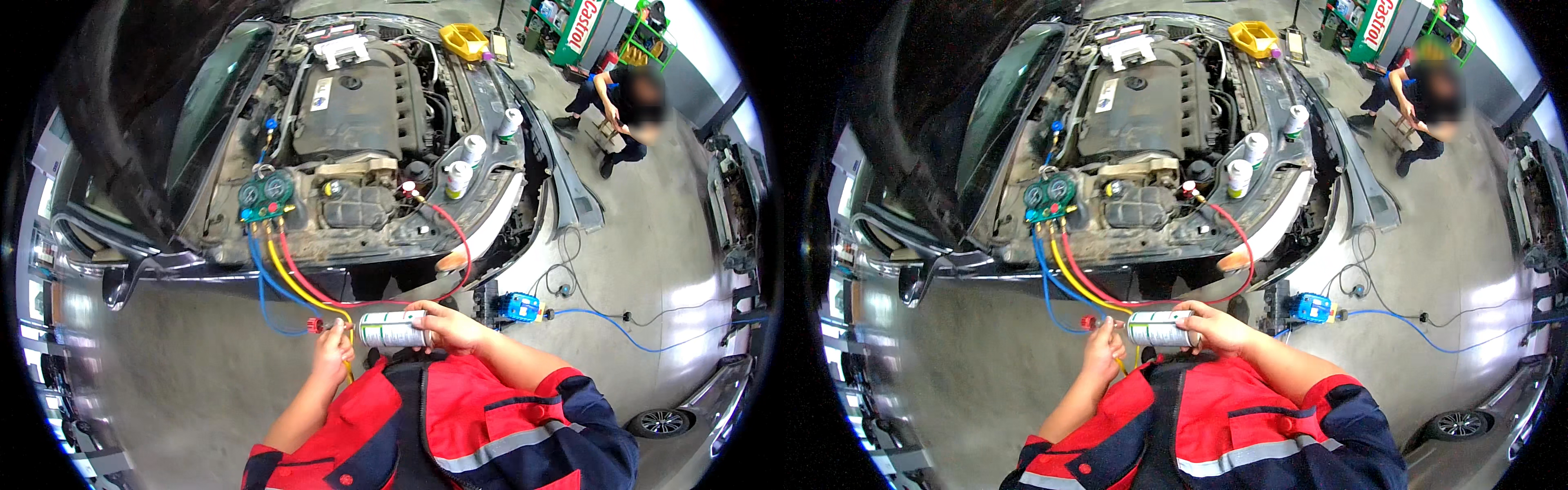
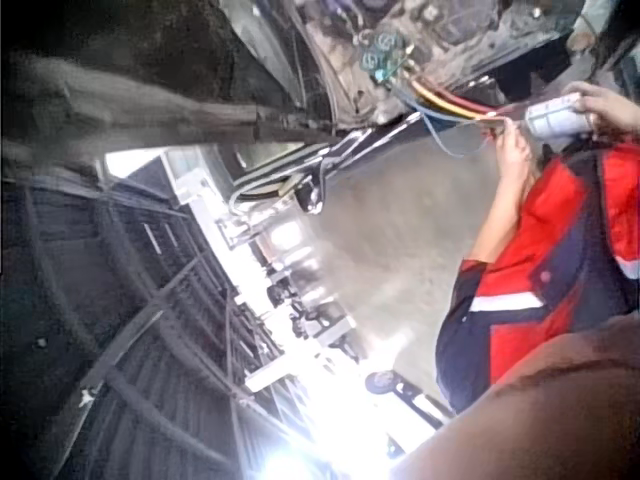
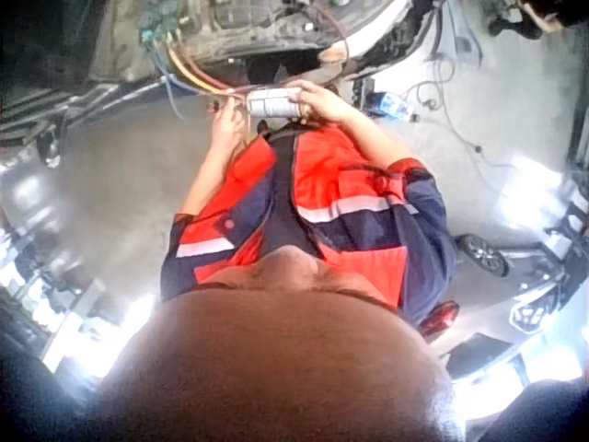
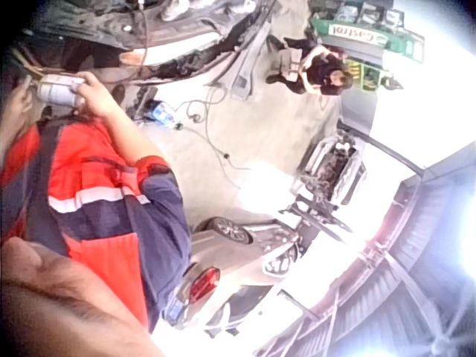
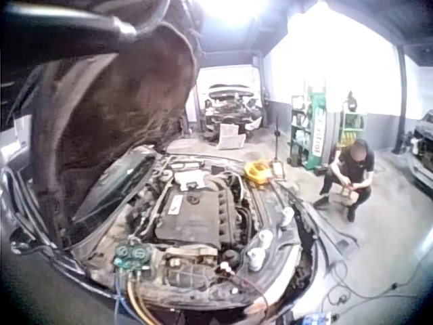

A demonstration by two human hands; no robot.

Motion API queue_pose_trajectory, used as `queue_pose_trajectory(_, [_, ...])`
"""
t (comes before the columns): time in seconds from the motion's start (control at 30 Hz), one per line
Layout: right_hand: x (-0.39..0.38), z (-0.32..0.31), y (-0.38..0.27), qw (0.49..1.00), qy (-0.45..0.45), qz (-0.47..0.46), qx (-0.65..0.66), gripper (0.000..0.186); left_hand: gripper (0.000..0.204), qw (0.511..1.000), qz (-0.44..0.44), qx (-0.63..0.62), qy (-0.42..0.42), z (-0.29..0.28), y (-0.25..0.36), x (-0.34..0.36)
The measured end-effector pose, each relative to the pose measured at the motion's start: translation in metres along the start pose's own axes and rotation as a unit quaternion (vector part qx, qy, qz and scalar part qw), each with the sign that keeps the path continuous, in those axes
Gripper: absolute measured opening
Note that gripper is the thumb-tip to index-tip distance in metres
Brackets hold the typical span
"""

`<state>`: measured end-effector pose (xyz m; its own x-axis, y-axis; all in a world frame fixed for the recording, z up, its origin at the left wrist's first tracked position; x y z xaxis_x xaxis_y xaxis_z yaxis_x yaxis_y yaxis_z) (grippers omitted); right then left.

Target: The person connects a manifold gauge set to the air conditioning service ports of a vehicle and handles cans of refrigerant to perform servicing.

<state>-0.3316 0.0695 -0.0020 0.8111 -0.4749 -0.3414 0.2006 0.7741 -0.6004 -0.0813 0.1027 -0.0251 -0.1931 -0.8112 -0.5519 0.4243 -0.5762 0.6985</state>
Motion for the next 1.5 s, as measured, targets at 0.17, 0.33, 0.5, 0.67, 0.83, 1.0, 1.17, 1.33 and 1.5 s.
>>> queue_pose_trajectory(0.17, [-0.033,-0.07,-0.028,0.996,-0.083,-0.012,0.001,0.043,0.033,0.999,0.01,0.047,0.012,0.062,0.004,0.047])
queue_pose_trajectory(0.33, [-0.066,-0.168,-0.021,1.0,-0.013,0.004,-0.012,0.043,0.034,0.994,-0.07,0.081,-0.001,0.114,0.002,0.08])
queue_pose_trajectory(0.5, [-0.137,-0.297,0.089,0.954,0.215,0.02,0.208,0.046,0.035,0.969,-0.161,0.188,-0.017,0.129,-0.013,0.106])
queue_pose_trajectory(0.67, [-0.202,-0.337,0.217,0.857,0.43,0.07,0.277,0.046,0.037,0.923,-0.238,0.295,-0.072,0.115,-0.039,0.137])
queue_pose_trajectory(0.83, [-0.196,-0.353,0.319,0.794,0.514,0.225,0.233,0.051,0.04,0.805,-0.339,0.476,-0.106,0.075,-0.076,0.151])
queue_pose_trajectory(1.0, [-0.118,-0.43,0.446,0.731,0.618,0.272,0.1,0.068,0.035,0.744,-0.423,0.516,-0.05,-0.016,-0.121,0.143])
queue_pose_trajectory(1.17, [-0.041,-0.506,0.475,0.711,0.631,0.311,0.02,0.069,0.021,0.716,-0.455,0.53,-0.008,-0.118,-0.151,0.141])
queue_pose_trajectory(1.33, [0.007,-0.483,0.45,0.697,0.57,0.43,0.069,0.066,0.021,0.7,-0.464,0.543,0.006,-0.135,-0.14,0.132])
queue_pose_trajectory(1.5, [0.002,-0.414,0.447,0.823,0.329,0.438,-0.148,0.048,0.029,0.722,-0.433,0.539,-0.037,-0.09,-0.119,0.128])
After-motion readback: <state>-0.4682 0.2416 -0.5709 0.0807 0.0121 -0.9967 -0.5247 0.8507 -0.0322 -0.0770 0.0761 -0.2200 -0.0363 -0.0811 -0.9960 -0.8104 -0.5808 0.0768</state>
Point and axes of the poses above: each hand's wrist, its own x-axis towards the middle knuckle, its own z-axis out of the palm, y = z × x, the point moved 4 cm from there along x, towards the middle knuckle, and after that the axes turned 14 degrees about -y, right-handed, at the moved point
